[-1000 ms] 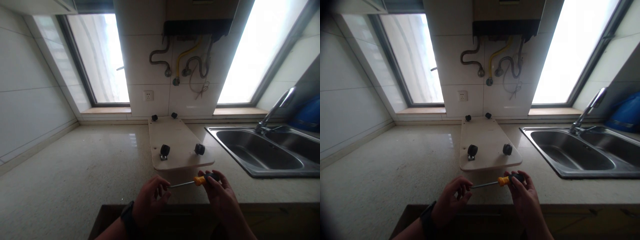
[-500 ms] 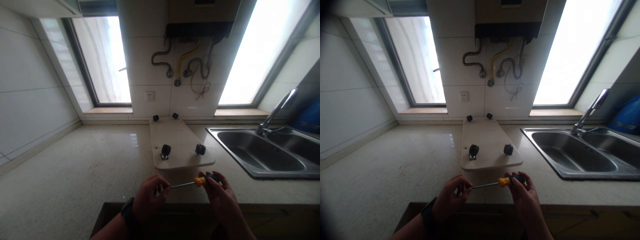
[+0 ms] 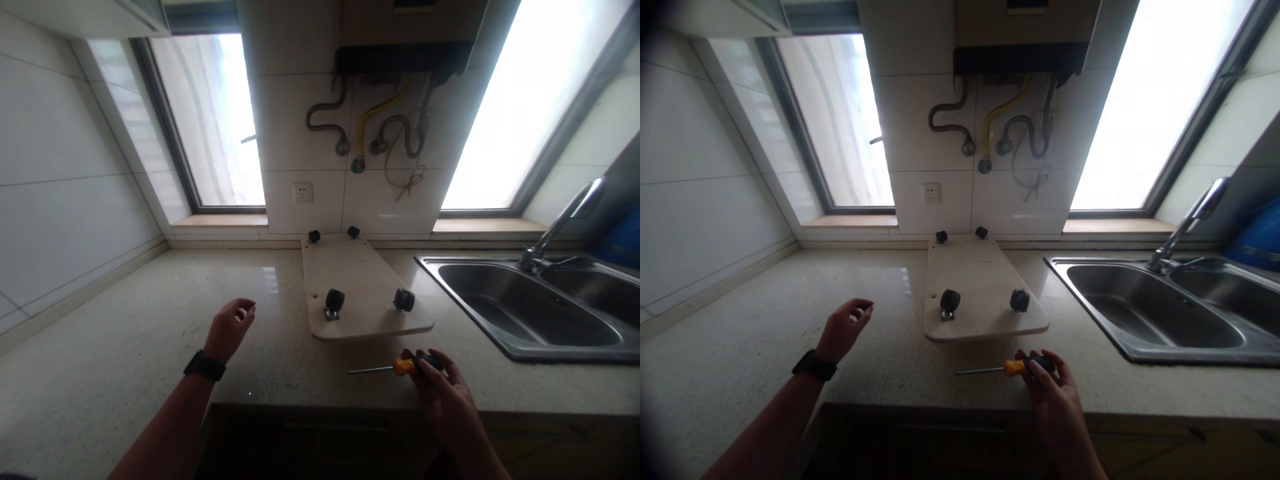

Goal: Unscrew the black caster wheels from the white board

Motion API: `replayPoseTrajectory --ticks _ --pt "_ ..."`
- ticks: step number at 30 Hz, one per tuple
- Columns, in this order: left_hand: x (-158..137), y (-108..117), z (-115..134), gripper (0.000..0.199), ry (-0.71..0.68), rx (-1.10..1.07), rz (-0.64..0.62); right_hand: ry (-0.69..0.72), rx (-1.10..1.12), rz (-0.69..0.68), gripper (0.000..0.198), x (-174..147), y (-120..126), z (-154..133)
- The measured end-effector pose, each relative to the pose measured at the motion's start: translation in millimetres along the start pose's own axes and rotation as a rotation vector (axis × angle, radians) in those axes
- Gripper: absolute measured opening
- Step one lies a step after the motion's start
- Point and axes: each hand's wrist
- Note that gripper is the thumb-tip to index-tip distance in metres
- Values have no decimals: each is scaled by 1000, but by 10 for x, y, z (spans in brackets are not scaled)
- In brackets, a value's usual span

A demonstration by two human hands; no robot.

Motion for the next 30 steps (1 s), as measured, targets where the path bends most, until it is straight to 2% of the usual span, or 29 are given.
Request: replayPoseTrajectory --ticks 2,5,13,18,30 --pt "46 4 -291 29 51 88 -50 0 -17 11 57 8 13 32" --pt "72 17 -603 31 80 236 -136 15 -46 14 57 21 8 54" --pt "112 151 -1044 29 191 423 -221 14 -93 -36 54 57 60 68" --pt "152 123 -1179 35 274 481 -246 13 -111 -63 53 75 84 96" --pt "174 102 -1215 40 322 463 -227 17 -144 -77 53 67 71 99"
Point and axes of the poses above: each hand's wrist, its own x-axis towards the middle knuckle, its own y-axis out of the back of the hand, z = x × y, and after that the axes turned 3 degrees about x, right-handed
